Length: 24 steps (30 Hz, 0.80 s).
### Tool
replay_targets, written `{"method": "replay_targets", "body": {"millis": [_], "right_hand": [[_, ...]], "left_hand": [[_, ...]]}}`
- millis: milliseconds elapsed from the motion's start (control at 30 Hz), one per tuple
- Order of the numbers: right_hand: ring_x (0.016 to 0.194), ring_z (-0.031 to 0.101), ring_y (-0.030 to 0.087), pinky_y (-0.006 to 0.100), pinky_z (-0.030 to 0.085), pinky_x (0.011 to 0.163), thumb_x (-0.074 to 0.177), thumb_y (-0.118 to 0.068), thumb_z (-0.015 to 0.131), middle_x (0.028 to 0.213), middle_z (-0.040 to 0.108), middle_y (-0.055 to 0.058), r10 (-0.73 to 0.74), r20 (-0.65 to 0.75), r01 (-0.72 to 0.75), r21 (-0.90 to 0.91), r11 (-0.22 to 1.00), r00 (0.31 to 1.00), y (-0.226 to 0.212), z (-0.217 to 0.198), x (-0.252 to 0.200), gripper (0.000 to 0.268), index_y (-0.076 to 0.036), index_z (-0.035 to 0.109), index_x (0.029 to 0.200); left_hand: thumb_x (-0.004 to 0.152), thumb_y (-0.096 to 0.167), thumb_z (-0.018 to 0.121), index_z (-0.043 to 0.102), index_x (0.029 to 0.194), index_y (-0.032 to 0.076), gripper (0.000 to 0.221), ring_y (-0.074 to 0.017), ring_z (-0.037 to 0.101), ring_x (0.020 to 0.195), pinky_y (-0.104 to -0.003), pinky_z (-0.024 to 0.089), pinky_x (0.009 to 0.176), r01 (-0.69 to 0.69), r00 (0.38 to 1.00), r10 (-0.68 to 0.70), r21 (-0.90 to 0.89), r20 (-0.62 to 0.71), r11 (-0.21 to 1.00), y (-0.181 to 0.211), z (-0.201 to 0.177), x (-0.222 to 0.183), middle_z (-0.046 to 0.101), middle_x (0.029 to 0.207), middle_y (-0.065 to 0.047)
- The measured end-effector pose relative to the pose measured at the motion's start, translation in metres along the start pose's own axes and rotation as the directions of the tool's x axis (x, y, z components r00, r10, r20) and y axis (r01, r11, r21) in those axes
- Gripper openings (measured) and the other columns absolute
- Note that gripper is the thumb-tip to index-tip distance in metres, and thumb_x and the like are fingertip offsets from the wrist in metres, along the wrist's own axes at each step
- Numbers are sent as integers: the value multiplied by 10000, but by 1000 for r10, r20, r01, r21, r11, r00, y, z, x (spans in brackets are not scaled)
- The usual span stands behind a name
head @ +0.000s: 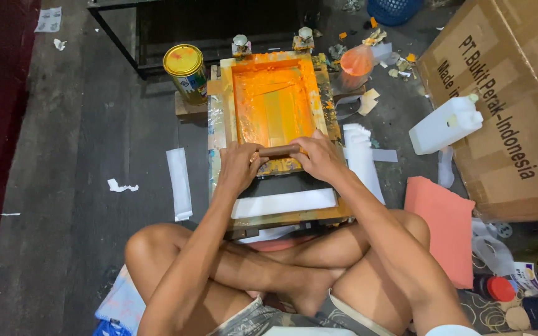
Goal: Applying tape to the borders of a screen printing frame and spreading orange ink across the mesh using a wooden squeegee.
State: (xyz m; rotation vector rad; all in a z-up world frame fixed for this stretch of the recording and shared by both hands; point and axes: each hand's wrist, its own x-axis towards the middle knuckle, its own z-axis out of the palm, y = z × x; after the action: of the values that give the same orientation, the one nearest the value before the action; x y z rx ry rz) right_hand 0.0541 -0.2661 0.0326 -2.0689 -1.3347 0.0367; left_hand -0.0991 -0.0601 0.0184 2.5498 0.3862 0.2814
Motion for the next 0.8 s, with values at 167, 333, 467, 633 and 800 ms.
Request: {"method": "replay_targets", "body": {"millis": [167,333,467,633,800], "right_hand": [[818,561,266,352,477,691,923,-156,735,679,601,62,54,67,-52,-36,998,996,3,1,-5,138,-149,735,1061],[868,615,310,402,527,758,910,-192,757,836,634,125,178,119,-181,9,984,977,-8,-5,4,435,-188,620,1322],[877,616,324,426,509,786,898,-214,771,782,568,84,154,83,-156,16,988,985,4,5,13,582,-185,533,1428],[975,609,357,458,462,877,900,-240,775,871,639,136,176,114,-177,-1,984,978,21,8,36,642,-139,506,1473],[1043,595,328,450,422,896,922,-233,776,1115,698,145,193,147,-194,-6,981,970,44,14,65,639,-103,506,1486]], "left_hand": [[954,244,705,715,1172,226,219,-252,584,980,-422,373,908,11,1000,-11,-8,-2,1000,11,-4,-5,712,946,-8],[973,274,687,683,1144,198,188,-248,587,975,-424,372,924,56,998,-56,27,18,998,12,-7,2,685,888,-9],[974,274,713,535,1374,189,446,-309,597,1058,-495,362,971,76,997,-74,-96,24,992,0,-2,18,697,1019,-57],[966,264,723,546,1402,184,477,-269,589,1083,-480,340,973,129,990,-125,-69,62,989,-14,5,48,695,1064,-17],[975,242,713,558,1421,154,480,-258,587,1074,-476,331,958,162,985,-157,-80,67,984,-22,4,77,709,1055,-3]]}}
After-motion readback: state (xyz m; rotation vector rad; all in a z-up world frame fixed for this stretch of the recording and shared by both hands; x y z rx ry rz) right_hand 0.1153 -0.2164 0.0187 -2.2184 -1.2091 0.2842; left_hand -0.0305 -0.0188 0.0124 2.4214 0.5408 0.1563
